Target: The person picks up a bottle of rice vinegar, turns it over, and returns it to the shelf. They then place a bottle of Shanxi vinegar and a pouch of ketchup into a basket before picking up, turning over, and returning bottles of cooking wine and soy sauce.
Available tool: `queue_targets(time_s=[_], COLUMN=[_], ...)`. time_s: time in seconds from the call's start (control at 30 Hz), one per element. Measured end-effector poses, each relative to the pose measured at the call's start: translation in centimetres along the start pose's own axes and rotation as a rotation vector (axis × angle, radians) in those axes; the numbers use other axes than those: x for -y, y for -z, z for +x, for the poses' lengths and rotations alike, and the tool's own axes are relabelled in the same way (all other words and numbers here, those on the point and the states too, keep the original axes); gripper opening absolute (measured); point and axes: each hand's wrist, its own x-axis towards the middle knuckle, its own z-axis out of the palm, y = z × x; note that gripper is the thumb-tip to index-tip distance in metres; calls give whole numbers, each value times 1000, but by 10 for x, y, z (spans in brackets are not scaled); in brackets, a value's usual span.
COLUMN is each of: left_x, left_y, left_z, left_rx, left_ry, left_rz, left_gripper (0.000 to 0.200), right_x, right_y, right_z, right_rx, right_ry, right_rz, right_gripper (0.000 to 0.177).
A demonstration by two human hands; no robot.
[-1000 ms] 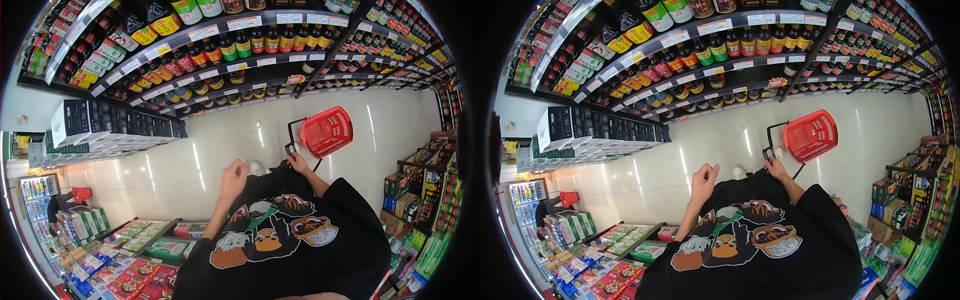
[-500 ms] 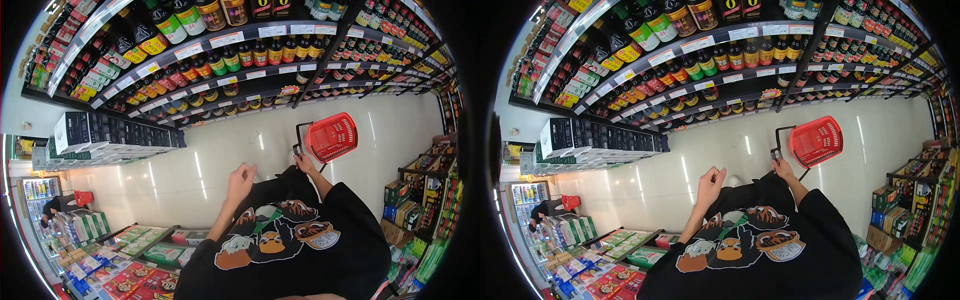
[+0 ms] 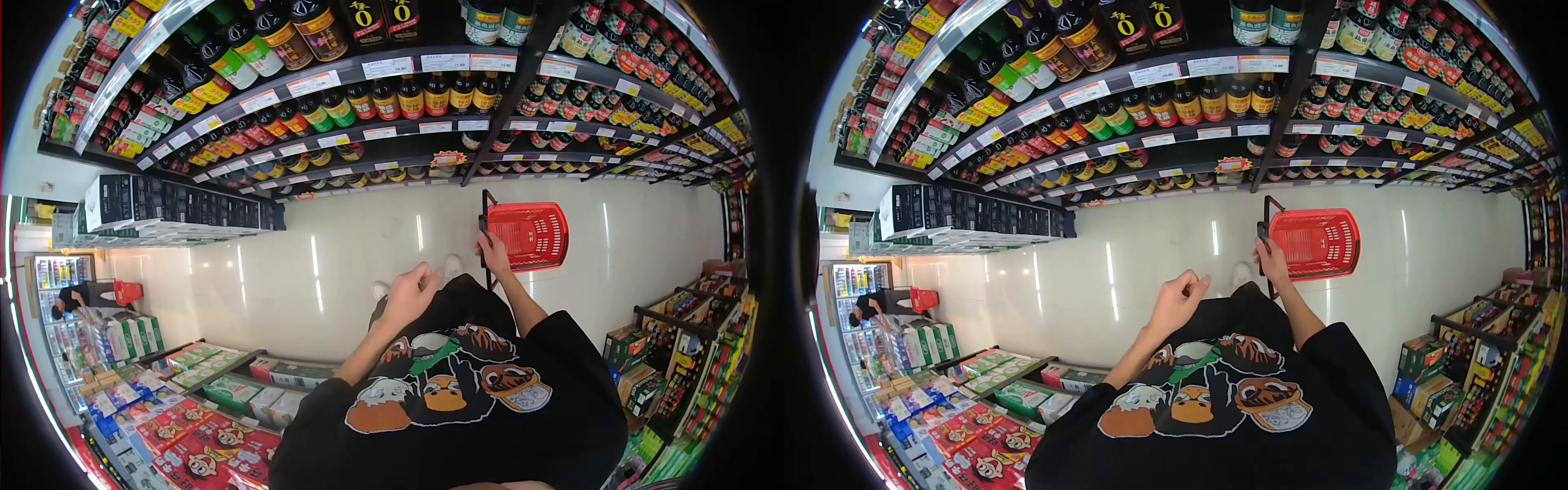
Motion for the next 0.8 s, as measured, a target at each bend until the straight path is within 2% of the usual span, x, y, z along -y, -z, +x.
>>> queue_targets(time_s=[0.17, 0.27, 0.33, 0.37, 0.47, 0.53, 0.8], left_x=[-20, -12, -16, -18, -20, -17, -2], left_y=[-20, -25, -21, -18, -4, 7, 82], left_z=[5, 3, 7, 8, 17, 26, 95], left_rx=[31, -8, -28, -22, -10, -6, 35], left_ry=[42, 60, 67, 77, 136, 156, 38], left_rz=[1, -30, -24, -22, -27, -76, 4], left_gripper=[37, 36, 36, 36, 36, 36, 35], right_x=[20, 19, 17, 18, 36, 42, 71], right_y=[-2, -7, -9, -11, -26, -43, -102], right_z=[34, 63, 87, 97, 118, 129, 164], right_rx=[-4, -29, 52, 52, 76, 66, 59], right_ry=[-89, -78, 27, 15, -9, -47, -132], right_rz=[156, 142, 89, 92, 107, 101, 191], right_gripper=[31, 30, 36, 36, 35, 27, 30])
